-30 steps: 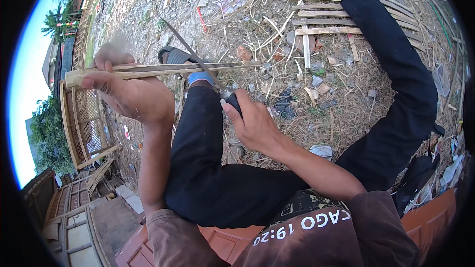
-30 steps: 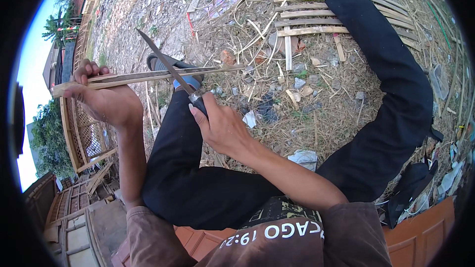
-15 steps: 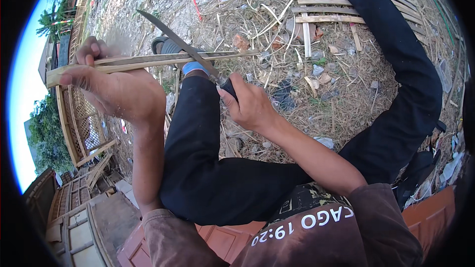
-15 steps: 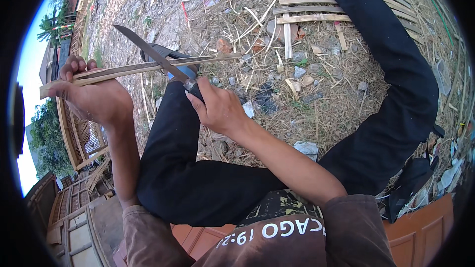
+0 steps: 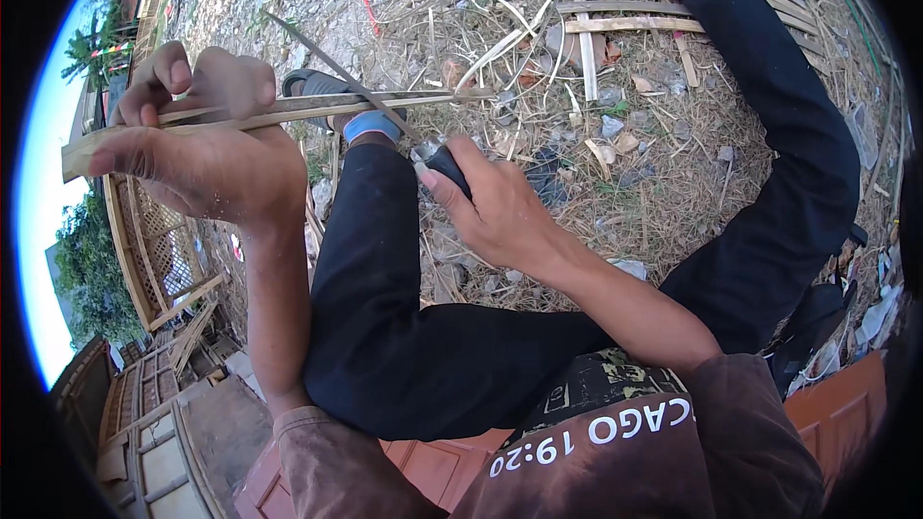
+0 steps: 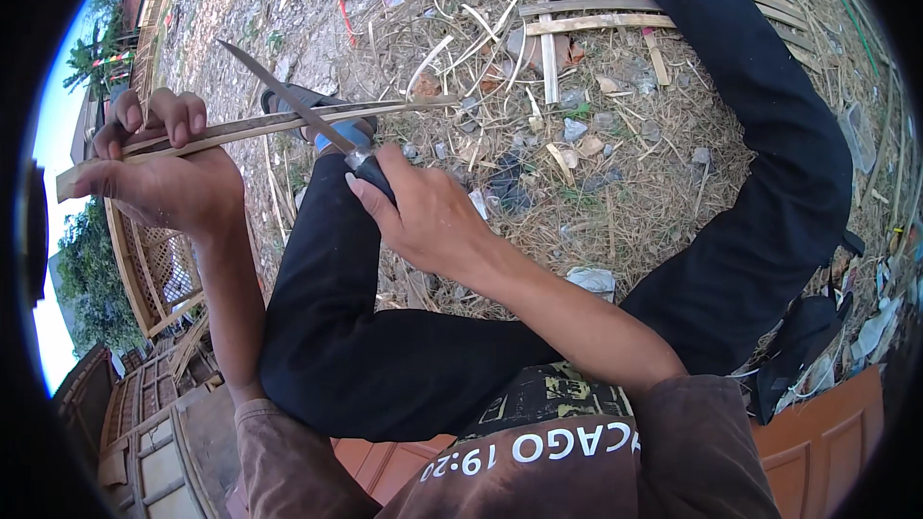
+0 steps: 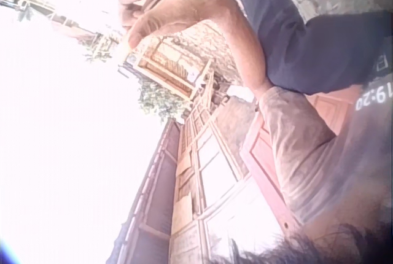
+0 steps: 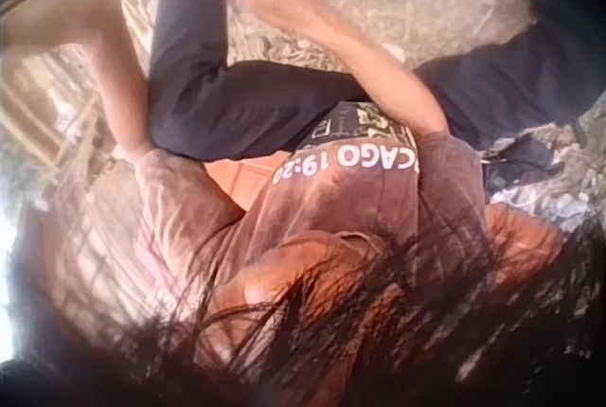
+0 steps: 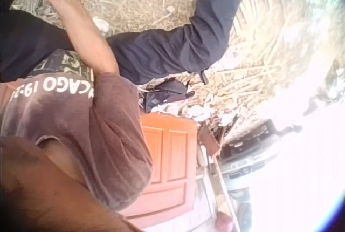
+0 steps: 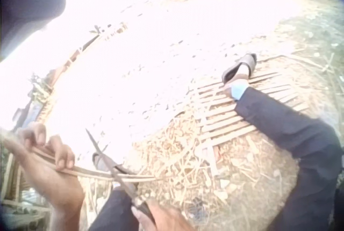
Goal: The person whittles a strip of bamboo with a knife and then uses a hammer to nail a smaller piece of wood into a wooden frame while sitting on the ground.
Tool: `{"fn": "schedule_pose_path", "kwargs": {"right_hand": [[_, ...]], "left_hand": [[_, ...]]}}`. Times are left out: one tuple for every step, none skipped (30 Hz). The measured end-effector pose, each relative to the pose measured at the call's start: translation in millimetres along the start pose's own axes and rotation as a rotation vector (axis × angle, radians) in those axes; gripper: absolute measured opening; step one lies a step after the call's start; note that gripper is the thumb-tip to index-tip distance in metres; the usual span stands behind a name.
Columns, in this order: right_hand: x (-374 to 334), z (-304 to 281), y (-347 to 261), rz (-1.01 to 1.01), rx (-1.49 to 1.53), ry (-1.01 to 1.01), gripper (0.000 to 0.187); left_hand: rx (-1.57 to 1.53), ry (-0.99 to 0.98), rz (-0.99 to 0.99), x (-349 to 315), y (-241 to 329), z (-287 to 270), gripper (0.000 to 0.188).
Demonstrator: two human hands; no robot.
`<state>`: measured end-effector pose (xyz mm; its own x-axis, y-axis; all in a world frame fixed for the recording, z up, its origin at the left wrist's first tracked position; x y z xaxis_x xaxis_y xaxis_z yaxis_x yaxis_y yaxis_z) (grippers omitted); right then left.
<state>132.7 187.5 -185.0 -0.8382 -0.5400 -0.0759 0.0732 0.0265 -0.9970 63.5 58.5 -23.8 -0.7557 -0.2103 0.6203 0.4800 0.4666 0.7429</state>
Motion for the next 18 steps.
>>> {"fn": "schedule_pose_path", "kwargs": {"right_hand": [[2.9,-0.7,-10.2,-0.137,-0.012,0.014,0.031],[4.2,3.0,-20.7,-0.290,-0.006,0.017,0.031],[8.6,2.6,-6.3,-0.292,-0.004,0.018,0.031],[16.0,2.5,25.4,-0.072,-0.029,0.021,0.030],[17.3,-2.7,51.0,0.161,-0.067,0.031,0.030],[18.2,-8.9,54.7,0.148,-0.073,0.037,0.030],[19.3,-15.4,57.1,0.217,-0.152,0.020,0.030],[22.9,-21.4,59.8,0.285,-0.229,0.007,0.030],[16.7,-17.9,45.6,0.303,-0.221,-0.008,0.030],[11.5,-15.7,27.2,0.214,-0.199,-0.062,0.030],[21.3,-22.5,3.8,0.081,-0.195,-0.095,0.029],[16.0,-19.7,-8.0,0.090,-0.191,-0.103,0.029],[8.8,-14.8,-19.8,-0.045,-0.145,-0.082,0.029],[4.0,-12.3,-23.6,-0.175,-0.102,-0.055,0.029],[7.7,-15.6,2.6,-0.181,-0.112,-0.047,0.029],[9.7,-19.1,52.3,0.002,-0.189,0.013,0.029],[18.3,-26.4,57.9,0.178,-0.267,0.074,0.029],[21.4,-29.1,59.7,0.167,-0.273,0.085,0.029]], "left_hand": [[-0.004,0.000,-0.009,-2.3,-4.9,-0.4,0.066],[0.041,0.048,-0.004,-1.0,-0.9,-7.7,0.068],[0.068,0.094,0.001,0.2,-0.3,-10.4,0.070],[0.070,0.093,0.004,0.4,-0.3,-13.3,0.070],[0.038,0.052,-0.010,-2.6,-7.0,-12.4,0.071],[0.013,0.012,-0.003,0.7,-6.6,-10.8,0.071],[0.006,0.014,0.011,4.3,-4.1,-6.0,0.071],[0.000,0.032,0.024,6.3,-4.5,1.6,0.071],[0.011,0.048,-0.001,-0.2,-5.3,-1.6,0.072],[0.090,0.089,0.045,-0.9,-8.6,-6.7,0.071],[0.085,0.098,0.073,4.9,-5.1,-6.2,0.071],[0.078,0.030,0.062,0.3,-1.0,-6.7,0.071],[0.072,-0.038,0.050,-3.5,2.1,-6.9,0.071],[0.061,-0.018,0.055,-4.6,-0.1,-4.4,0.069],[0.051,-0.017,0.064,-4.1,0.2,1.9,0.069],[0.030,-0.021,0.042,-5.6,3.6,8.6,0.068],[0.008,-0.022,0.029,-5.7,1.8,10.9,0.067],[0.000,-0.021,0.042,-3.6,0.0,11.7,0.067]]}}
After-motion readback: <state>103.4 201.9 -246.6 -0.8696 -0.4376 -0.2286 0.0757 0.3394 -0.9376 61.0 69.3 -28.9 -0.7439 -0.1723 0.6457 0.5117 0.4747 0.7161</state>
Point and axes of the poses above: each hand's wrist, its own x-axis towards the middle knuckle, its own z-axis out of the palm, y = z × x, the point moved 1 cm from there along x, towards the middle knuckle, and after that the axes turned 6 degrees about -y, right-handed, at the moved point
